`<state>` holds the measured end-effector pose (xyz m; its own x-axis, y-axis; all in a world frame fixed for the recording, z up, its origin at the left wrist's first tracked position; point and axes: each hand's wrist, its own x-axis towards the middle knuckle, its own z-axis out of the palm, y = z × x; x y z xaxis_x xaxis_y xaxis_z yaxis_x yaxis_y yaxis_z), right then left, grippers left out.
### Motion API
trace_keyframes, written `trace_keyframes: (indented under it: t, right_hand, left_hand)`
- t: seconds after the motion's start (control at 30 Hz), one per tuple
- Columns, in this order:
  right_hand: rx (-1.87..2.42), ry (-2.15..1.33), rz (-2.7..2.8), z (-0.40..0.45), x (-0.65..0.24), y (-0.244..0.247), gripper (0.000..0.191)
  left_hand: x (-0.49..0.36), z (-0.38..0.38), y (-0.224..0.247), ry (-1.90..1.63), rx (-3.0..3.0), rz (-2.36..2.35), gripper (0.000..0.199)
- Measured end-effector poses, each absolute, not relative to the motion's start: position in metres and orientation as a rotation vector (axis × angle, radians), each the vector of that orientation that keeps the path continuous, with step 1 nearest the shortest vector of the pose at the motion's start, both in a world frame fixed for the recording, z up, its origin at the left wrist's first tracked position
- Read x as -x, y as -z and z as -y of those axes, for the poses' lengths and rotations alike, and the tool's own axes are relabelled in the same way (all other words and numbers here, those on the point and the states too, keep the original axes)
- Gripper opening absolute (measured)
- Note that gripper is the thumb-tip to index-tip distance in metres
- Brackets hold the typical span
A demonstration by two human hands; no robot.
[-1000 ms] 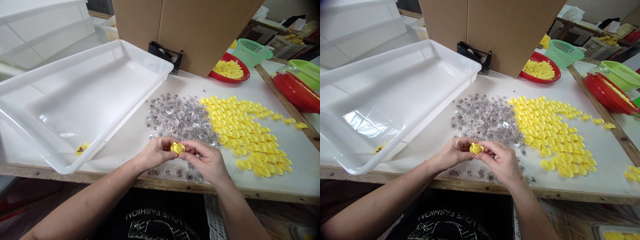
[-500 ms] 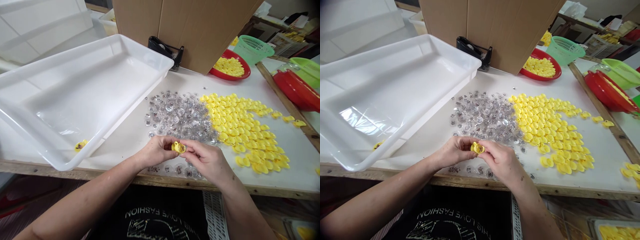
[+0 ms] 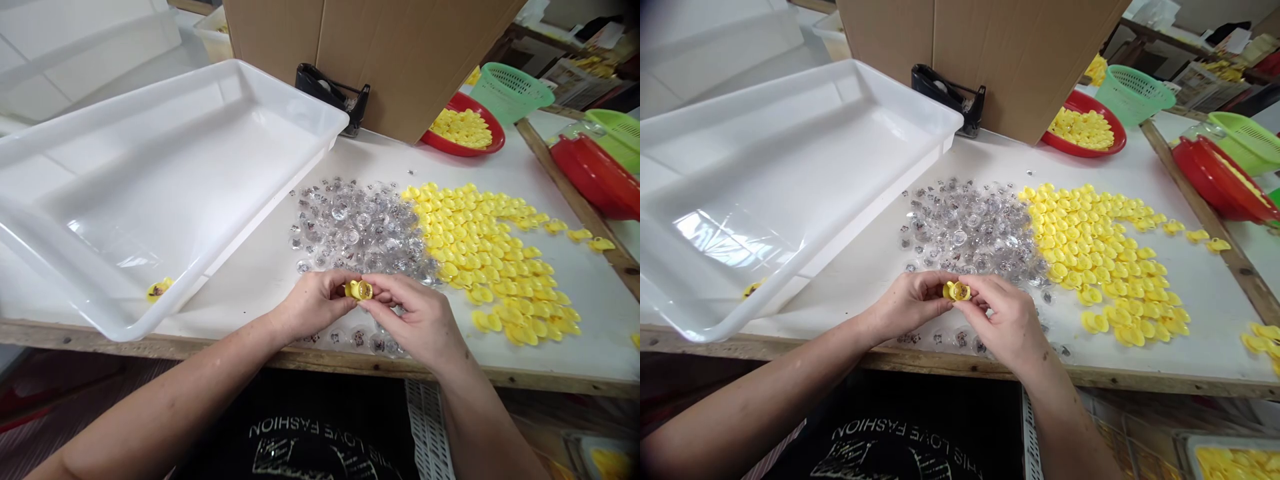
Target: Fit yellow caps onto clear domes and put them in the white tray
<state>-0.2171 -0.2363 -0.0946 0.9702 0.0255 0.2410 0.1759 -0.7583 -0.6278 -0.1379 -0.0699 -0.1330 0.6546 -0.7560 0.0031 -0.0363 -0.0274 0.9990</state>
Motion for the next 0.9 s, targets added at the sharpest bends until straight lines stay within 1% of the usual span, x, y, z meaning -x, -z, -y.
trace_keyframes:
  t: [0.33, 0.53, 0.73, 0.9]
  right_hand:
    - [2.573, 0.423, 0.203, 0.231, 0.215, 0.095, 0.021]
    - [2.659, 0.479, 0.201, 0.228, 0.215, 0.095, 0.019]
    - [2.722, 0.532, 0.278, 0.225, 0.216, 0.091, 0.02]
    - [2.763, 0.498, 0.297, 0.224, 0.214, 0.092, 0.018]
  left_hand:
    - [0.138, 0.066, 0.133, 0.75, -1.432, 0.675, 0.042]
    - [0.14, 0.066, 0.129, 0.782, -1.352, 0.659, 0.042]
    - [0.14, 0.064, 0.13, 0.829, -1.381, 0.524, 0.053]
    - [0.141, 0.065, 0.133, 0.83, -1.313, 0.5, 0.049]
